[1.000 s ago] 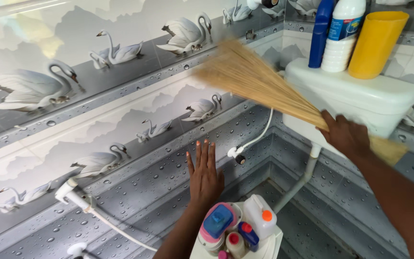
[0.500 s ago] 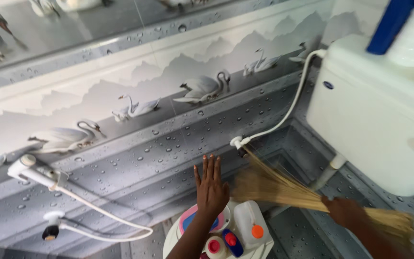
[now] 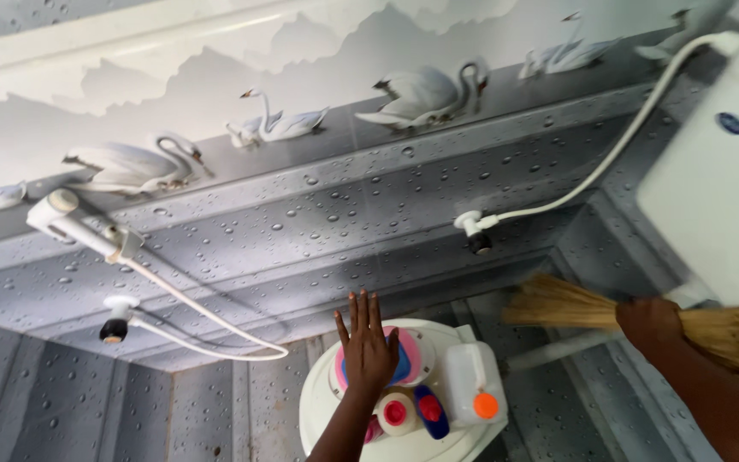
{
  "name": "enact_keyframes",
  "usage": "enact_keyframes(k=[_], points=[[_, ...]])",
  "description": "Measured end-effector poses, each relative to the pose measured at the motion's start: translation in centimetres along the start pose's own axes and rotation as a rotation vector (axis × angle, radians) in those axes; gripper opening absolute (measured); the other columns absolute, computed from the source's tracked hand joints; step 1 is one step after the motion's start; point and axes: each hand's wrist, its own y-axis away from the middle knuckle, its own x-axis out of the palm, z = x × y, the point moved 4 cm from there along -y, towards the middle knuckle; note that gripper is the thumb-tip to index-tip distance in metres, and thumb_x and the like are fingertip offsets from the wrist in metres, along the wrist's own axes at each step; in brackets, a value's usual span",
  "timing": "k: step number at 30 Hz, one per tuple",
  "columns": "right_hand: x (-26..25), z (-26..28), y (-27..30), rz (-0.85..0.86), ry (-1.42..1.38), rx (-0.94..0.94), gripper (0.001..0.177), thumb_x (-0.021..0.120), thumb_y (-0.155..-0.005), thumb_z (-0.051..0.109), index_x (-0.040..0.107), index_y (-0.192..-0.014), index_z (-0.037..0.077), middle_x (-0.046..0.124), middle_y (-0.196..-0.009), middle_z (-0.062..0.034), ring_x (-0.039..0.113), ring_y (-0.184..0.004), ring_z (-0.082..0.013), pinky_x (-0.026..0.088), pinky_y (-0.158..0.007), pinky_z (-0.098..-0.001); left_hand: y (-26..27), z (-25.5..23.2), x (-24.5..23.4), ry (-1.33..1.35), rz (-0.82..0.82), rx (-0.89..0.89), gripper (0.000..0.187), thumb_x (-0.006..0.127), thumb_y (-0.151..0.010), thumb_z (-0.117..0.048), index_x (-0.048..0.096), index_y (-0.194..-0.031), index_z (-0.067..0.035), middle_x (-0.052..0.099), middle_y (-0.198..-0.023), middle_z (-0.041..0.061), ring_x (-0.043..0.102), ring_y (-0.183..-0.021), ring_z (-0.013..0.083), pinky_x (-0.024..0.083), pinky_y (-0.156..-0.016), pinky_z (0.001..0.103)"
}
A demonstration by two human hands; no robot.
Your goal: The person uses a traditional straw broom to sweep the ceiling and upper walls of a bathroom. The person repeatedly brushes the ceiling and wall surfaces with the broom while moving around the small room.
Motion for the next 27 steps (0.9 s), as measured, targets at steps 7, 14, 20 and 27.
enact_keyframes(k=[7,14,20,27], points=[[-4.8,11.3,-11.1,-0.117,0.137,-0.141,0.018,0.060,-0.095,0.028,0.068,-0.109,0.020,0.075,-0.101,-0.0040,0.073,-0.095,-0.0226,0.061,-0.075,-0.0405,2.1,3.9,6.1,-0.052,0.082,-0.102,0.071,0.048,-0.096,-0.050,0.046,-0.147,-0.001,0.030,-0.161,0.024,0.014,-0.154,0.0380,0.000,-0.120,0.064],[-12.9,32.1,-16.8,-0.408,0.373,-0.478,0.015,0.064,-0.091,0.024,0.078,-0.096,0.021,0.076,-0.096,-0.0004,0.073,-0.095,-0.0210,0.059,-0.075,-0.0405,4.1,3.7,6.7,0.019,0.099,-0.165,0.066,0.042,-0.101,-0.048,0.052,-0.145,-0.001,0.039,-0.157,0.025,0.019,-0.152,0.0420,0.000,-0.121,0.064],[-30.2,45.4,-5.3,-1.044,0.034,-0.715,0.020,0.060,-0.089,0.023,0.072,-0.104,0.017,0.073,-0.082,-0.0063,0.074,-0.072,-0.0238,0.060,-0.062,-0.0438,3.9,3.4,6.0,0.059,0.148,-0.222,0.065,0.043,-0.099,-0.048,0.055,-0.142,-0.001,0.045,-0.153,0.025,0.025,-0.151,0.0428,0.003,-0.122,0.064],[-27.1,45.0,-7.7,-0.917,-0.004,-0.686,0.023,0.060,-0.090,0.020,0.068,-0.110,0.015,0.071,-0.083,-0.0079,0.073,-0.068,-0.0252,0.059,-0.057,-0.0410,4.2,3.4,6.3,0.091,0.151,-0.257,0.063,0.045,-0.099,-0.047,0.055,-0.140,0.000,0.046,-0.151,0.027,0.027,-0.150,0.0434,0.006,-0.122,0.064]])
